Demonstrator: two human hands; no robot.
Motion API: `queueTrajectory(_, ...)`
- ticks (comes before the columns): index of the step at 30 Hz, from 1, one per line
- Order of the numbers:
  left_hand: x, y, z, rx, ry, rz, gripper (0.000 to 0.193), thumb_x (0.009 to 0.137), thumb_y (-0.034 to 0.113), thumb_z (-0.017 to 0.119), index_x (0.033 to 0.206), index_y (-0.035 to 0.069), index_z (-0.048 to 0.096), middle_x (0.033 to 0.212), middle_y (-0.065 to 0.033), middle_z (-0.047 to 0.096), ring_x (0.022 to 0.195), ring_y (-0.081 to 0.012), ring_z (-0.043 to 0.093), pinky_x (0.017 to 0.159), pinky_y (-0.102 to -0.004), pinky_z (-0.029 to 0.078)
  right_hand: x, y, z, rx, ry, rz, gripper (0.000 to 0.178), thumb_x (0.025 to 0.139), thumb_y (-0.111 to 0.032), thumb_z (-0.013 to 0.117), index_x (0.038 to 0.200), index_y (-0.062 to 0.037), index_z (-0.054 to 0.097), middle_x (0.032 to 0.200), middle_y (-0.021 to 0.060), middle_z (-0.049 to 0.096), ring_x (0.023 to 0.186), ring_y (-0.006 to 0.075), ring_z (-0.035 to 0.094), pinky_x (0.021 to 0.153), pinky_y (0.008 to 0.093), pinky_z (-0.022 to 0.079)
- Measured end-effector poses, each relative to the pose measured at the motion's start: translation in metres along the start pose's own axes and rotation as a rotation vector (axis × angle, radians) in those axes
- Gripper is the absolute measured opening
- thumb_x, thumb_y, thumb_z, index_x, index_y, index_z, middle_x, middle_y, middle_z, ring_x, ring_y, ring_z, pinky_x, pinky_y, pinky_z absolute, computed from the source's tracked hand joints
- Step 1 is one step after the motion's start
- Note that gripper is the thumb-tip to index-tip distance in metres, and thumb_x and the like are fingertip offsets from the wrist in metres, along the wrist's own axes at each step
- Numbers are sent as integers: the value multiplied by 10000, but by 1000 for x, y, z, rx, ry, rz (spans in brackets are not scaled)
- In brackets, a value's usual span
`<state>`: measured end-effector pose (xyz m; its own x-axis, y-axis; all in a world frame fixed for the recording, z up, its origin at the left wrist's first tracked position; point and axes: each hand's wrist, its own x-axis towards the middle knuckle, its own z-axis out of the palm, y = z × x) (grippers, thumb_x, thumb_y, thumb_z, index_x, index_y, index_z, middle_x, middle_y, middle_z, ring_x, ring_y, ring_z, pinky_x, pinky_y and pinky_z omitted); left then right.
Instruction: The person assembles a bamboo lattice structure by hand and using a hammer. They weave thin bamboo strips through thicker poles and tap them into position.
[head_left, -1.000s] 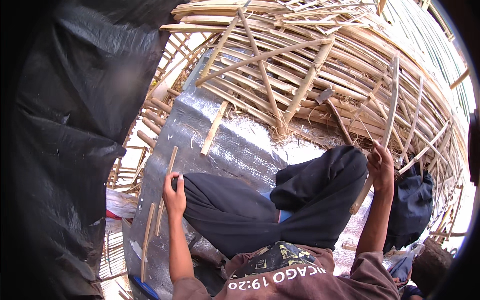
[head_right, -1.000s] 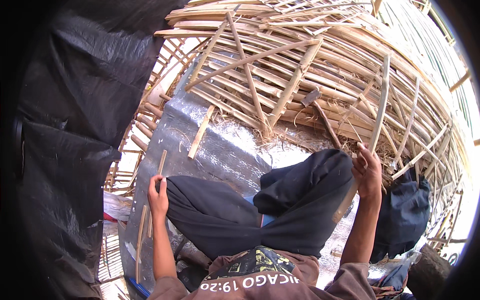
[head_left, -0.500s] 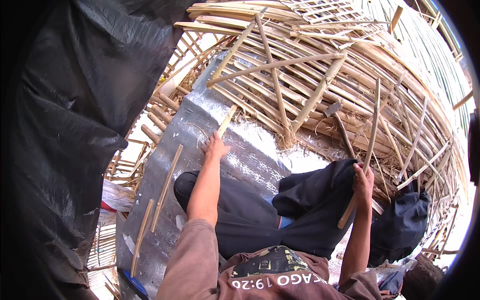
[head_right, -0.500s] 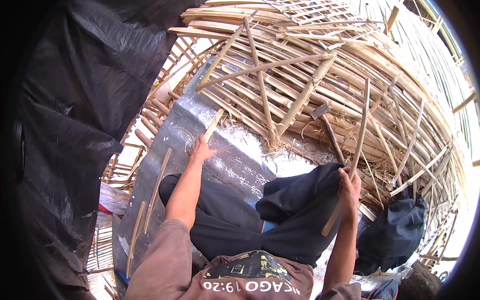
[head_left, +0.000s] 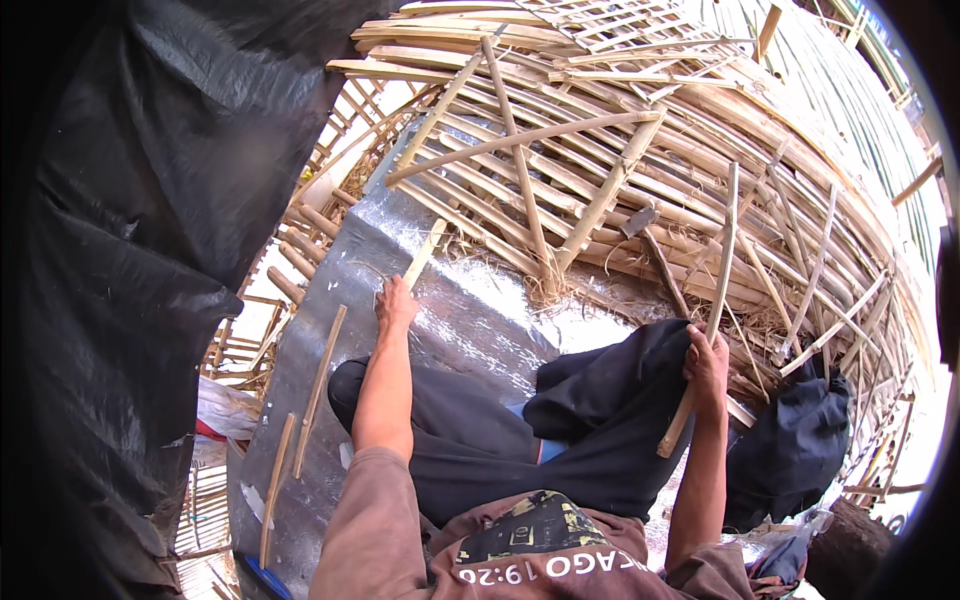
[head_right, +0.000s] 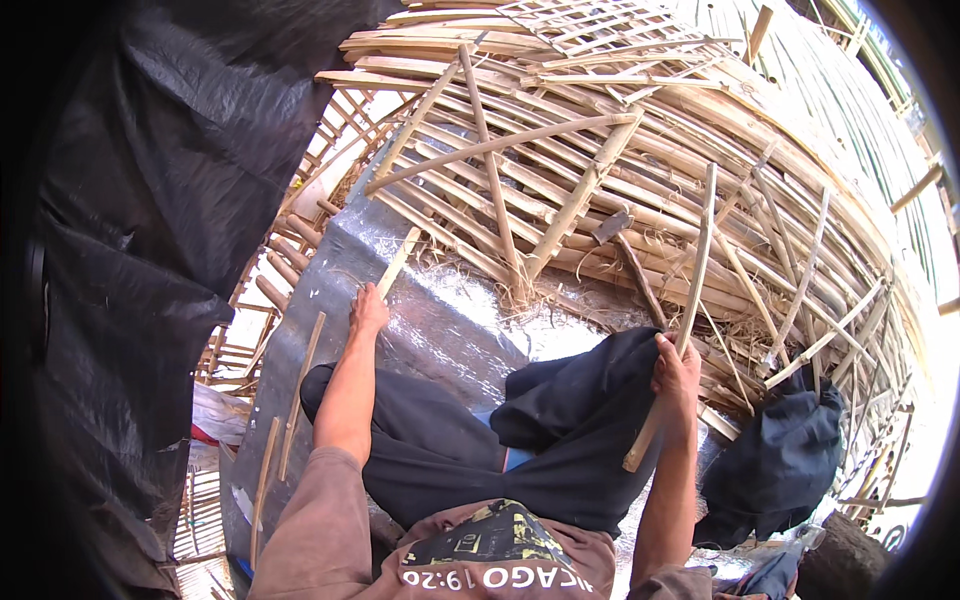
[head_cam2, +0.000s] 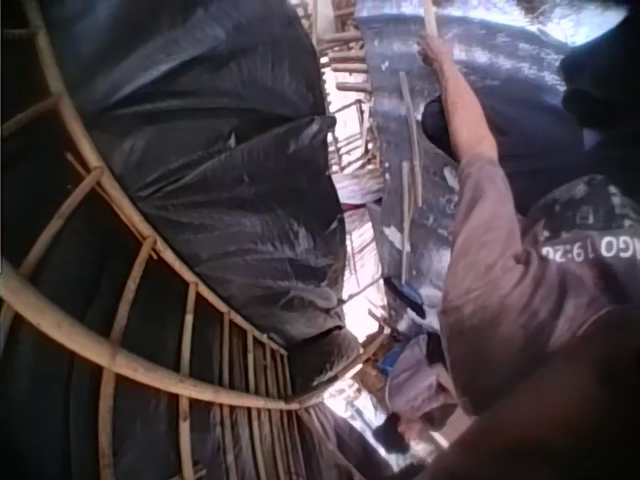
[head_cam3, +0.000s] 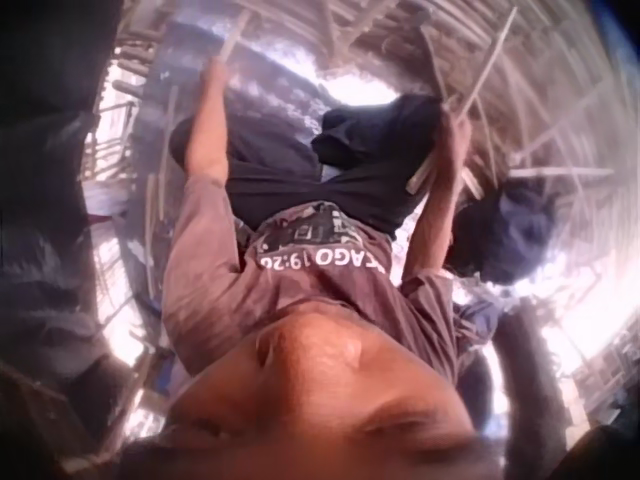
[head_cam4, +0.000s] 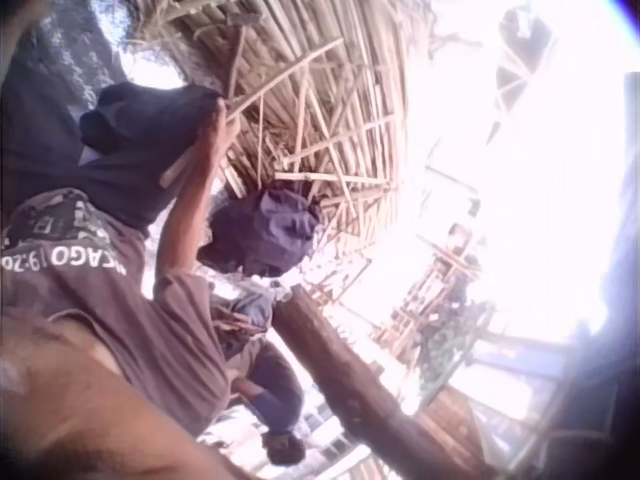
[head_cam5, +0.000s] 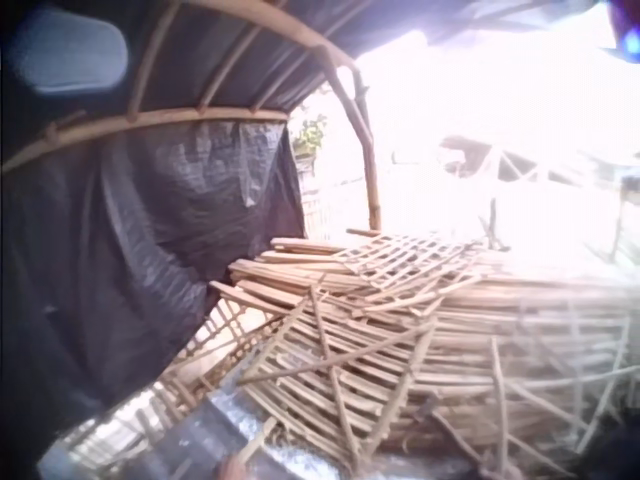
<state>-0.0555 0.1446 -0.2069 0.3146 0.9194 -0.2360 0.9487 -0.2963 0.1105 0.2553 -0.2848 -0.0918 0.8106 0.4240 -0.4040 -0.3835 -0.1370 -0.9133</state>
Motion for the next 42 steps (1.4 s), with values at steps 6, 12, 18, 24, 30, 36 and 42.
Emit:
queueTrajectory(6,3,-6,-15,-33,14,32,389,819,141,658,1149,-7,515,1151,-253,585,1066,-445,589,906,-496,502,-3,0,0,-31,2,-11,186,921,-240,638,994,-105,534,581,-79,370,440,21,361,382,186,297)
queueTrajectory(12,-11,9,-39,-99,-80,-3,407,857,183,625,1224,42,520,1173,-227,610,1096,-393,592,919,-471,484,-6,1,-1,-3,-17,-26,182,925,-239,632,991,-101,534,583,-80,368,441,21,355,380,187,295)
queueTrajectory(18,-30,37,-22,-321,-40,354,352,863,216,643,1166,41,596,1171,-181,617,1087,-359,594,941,-431,471,-2,4,-3,138,29,-6,174,915,-222,661,970,-105,544,562,-58,380,414,40,347,367,206,290)
queueTrajectory(24,-83,165,-16,-376,-31,601,520,817,253,699,1268,59,526,1306,-174,512,1216,-339,495,1012,-444,426,-3,1,-6,170,14,9,183,923,-216,645,996,-99,524,569,-59,361,417,38,339,377,202,305)
queueTrajectory(30,-88,251,17,-327,93,366,996,710,334,813,1465,77,217,1465,-210,268,1329,-400,340,1025,-529,387,-8,-3,-2,77,-9,-33,158,926,-191,640,987,-86,540,564,-64,365,418,35,349,376,205,324)
queueTrajectory(36,-118,216,56,-417,18,460,971,728,250,807,1472,78,208,1362,-231,362,1164,-429,465,939,-523,446,2,0,-4,156,-20,29,209,925,-231,641,1024,-89,523,584,-62,360,434,32,345,374,196,301)
queueTrajectory(42,-112,200,69,-474,162,503,716,747,156,764,1333,10,379,1155,-230,552,1064,-406,545,926,-468,443,0,1,2,29,-17,-29,191,933,-229,634,1010,-87,532,579,-69,370,435,26,357,375,191,304)
